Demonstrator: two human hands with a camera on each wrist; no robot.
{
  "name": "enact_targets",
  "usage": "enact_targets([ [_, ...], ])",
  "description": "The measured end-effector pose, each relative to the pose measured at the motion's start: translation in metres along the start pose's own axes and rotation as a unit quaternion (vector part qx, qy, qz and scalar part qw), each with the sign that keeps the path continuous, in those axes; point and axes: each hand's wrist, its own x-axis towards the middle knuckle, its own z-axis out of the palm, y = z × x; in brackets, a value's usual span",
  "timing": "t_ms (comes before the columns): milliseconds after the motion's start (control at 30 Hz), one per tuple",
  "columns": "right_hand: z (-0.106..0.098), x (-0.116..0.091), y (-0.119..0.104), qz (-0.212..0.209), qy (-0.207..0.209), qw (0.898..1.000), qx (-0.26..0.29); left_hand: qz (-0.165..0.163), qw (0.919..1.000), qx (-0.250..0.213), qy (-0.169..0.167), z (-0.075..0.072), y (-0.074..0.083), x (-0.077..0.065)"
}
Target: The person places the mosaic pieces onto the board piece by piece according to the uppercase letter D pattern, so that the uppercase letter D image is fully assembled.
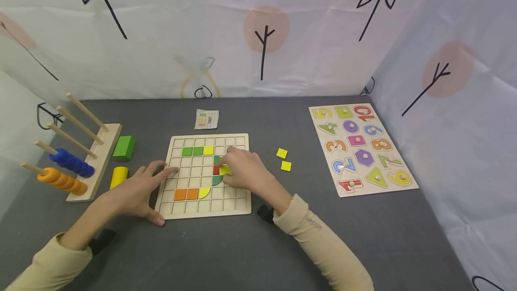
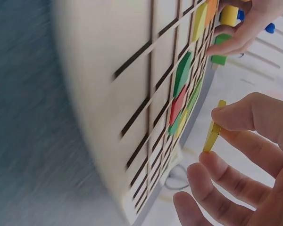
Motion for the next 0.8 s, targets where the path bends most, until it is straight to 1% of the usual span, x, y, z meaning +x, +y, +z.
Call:
enact_targets([
  [200, 0.006, 0.013, -0.017, -0.025, -0.005, 1.0, -0.002, -0.001, 1.0, -0.001, -0.003, 0.0, 0.0, 0.0],
  [500, 0.017, 0.033, -0.043, -0.026, -0.04, 0.999, -0.011, 0.007, 1.0, -0.002, -0.002, 0.0, -0.001, -0.001],
  [800, 0.029, 0.048, -0.06, -0.049, -0.043, 0.997, -0.029, 0.007, 0.9999, -0.008, -0.001, -0.001, -0.001, -0.001],
])
